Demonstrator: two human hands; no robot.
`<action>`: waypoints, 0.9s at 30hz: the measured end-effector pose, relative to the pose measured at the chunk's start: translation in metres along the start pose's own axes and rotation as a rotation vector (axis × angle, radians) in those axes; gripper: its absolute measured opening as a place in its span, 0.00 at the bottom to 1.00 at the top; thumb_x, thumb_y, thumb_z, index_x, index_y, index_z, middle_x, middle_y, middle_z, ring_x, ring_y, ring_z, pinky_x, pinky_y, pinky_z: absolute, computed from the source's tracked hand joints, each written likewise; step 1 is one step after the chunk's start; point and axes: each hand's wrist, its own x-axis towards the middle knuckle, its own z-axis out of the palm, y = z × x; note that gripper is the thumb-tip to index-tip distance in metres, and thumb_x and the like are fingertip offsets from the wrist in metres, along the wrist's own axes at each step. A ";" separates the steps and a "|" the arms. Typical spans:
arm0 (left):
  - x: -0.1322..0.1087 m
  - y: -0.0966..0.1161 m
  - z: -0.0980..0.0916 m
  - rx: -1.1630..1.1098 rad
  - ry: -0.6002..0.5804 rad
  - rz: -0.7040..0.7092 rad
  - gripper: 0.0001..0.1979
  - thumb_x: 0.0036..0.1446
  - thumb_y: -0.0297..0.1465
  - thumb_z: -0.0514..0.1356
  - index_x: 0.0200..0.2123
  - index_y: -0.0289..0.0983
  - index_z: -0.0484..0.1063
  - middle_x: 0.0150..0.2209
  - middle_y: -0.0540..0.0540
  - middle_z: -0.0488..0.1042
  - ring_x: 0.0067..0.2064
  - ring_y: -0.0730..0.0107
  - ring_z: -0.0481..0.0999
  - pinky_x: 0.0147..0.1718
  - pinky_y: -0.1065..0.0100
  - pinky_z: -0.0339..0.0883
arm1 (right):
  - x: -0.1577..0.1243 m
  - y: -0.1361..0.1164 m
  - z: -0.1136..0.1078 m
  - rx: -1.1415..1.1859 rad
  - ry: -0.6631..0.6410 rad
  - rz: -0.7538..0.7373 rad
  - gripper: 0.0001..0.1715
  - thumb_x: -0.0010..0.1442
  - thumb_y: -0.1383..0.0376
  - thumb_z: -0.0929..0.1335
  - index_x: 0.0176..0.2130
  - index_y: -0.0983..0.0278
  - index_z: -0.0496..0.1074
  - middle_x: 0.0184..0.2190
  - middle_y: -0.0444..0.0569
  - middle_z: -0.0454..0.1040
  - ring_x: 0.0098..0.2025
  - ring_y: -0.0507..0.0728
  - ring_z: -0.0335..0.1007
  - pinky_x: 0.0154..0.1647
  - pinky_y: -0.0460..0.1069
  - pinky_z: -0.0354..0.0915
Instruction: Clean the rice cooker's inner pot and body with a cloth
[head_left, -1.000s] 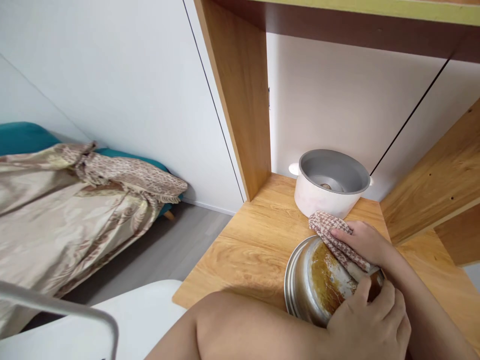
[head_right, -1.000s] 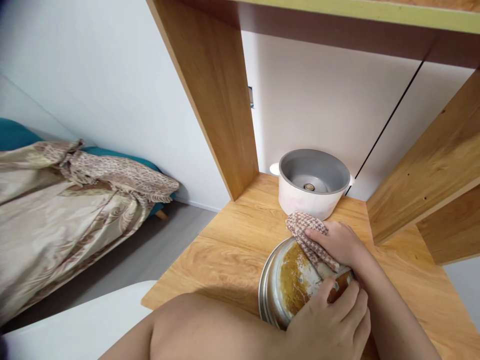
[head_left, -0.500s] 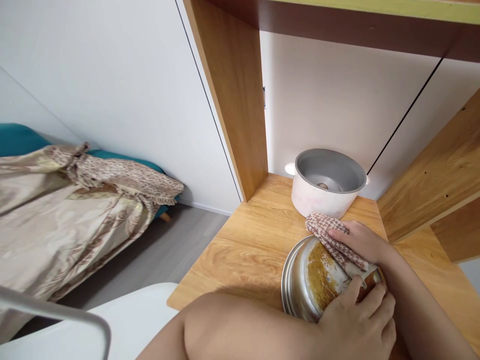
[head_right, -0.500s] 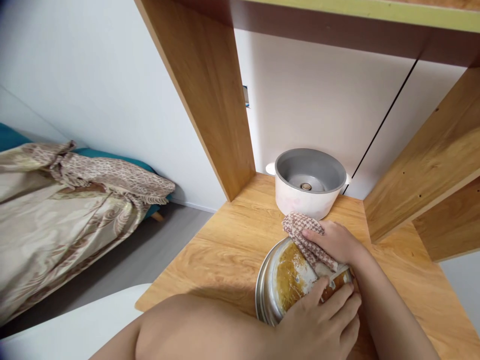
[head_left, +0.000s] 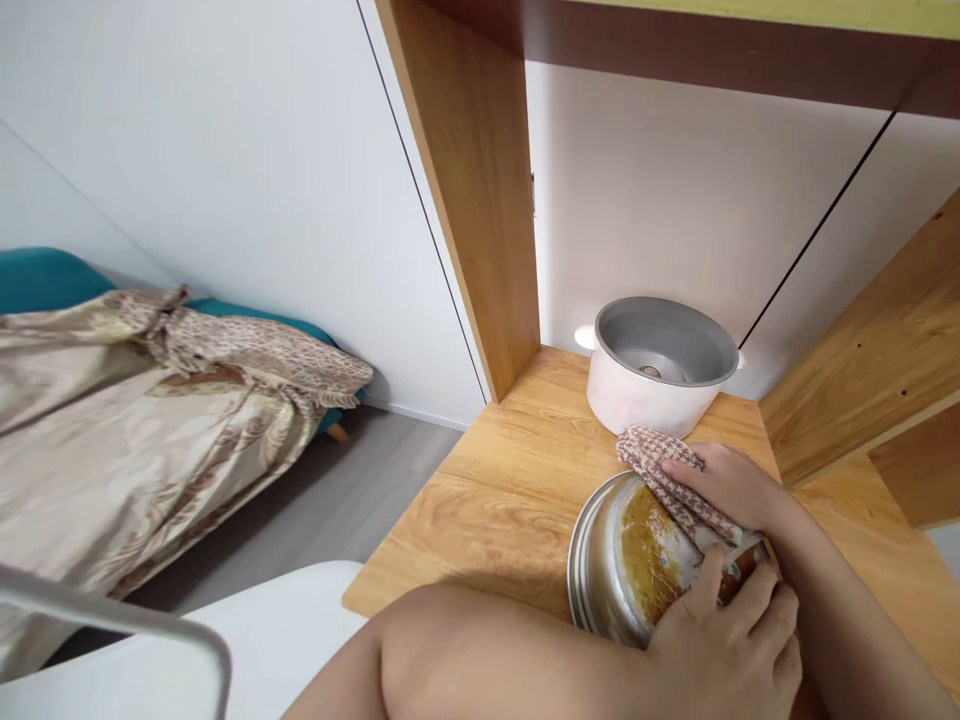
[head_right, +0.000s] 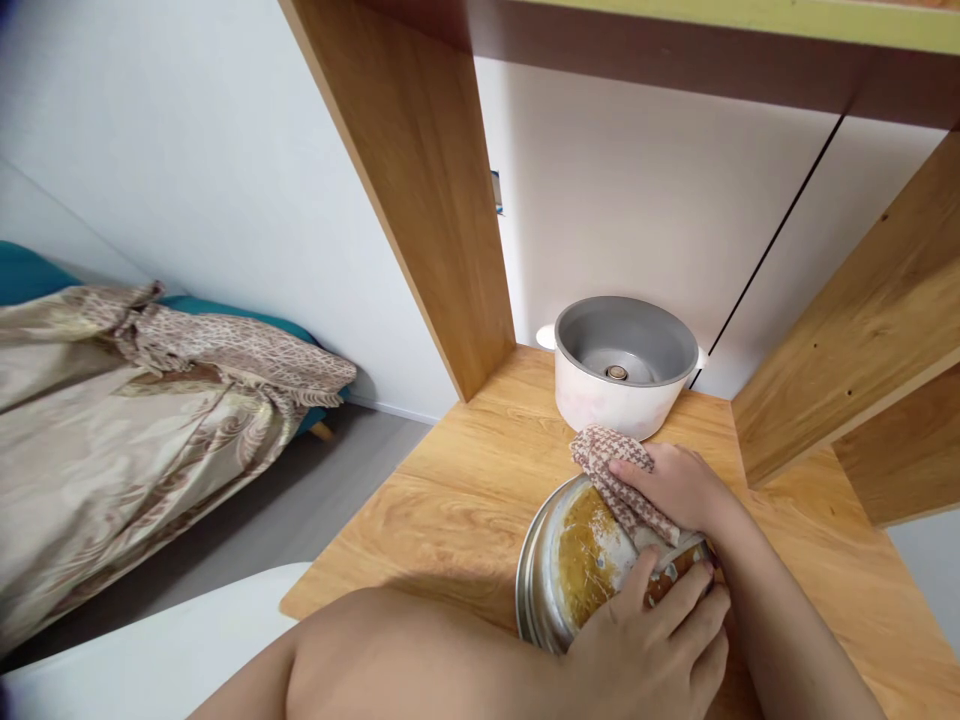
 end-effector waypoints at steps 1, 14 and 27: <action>0.000 0.000 0.000 -0.009 -0.006 -0.005 0.11 0.68 0.34 0.59 0.42 0.43 0.83 0.54 0.47 0.80 0.61 0.55 0.69 0.55 0.50 0.62 | 0.000 0.000 0.000 -0.021 0.008 0.020 0.33 0.69 0.40 0.59 0.36 0.59 0.79 0.39 0.54 0.84 0.42 0.65 0.78 0.41 0.53 0.63; 0.000 0.002 0.001 -0.013 -0.038 -0.008 0.10 0.68 0.36 0.60 0.43 0.43 0.83 0.55 0.46 0.79 0.61 0.53 0.69 0.57 0.48 0.61 | 0.001 -0.001 0.000 -0.053 0.039 0.048 0.31 0.67 0.40 0.61 0.33 0.58 0.78 0.37 0.54 0.83 0.41 0.65 0.77 0.39 0.53 0.62; 0.000 0.002 0.002 -0.007 -0.033 -0.005 0.10 0.68 0.35 0.60 0.43 0.43 0.83 0.55 0.46 0.79 0.61 0.53 0.69 0.56 0.48 0.62 | 0.003 0.010 0.002 0.188 -0.007 -0.112 0.30 0.66 0.41 0.64 0.45 0.60 0.80 0.42 0.51 0.84 0.46 0.66 0.77 0.48 0.55 0.67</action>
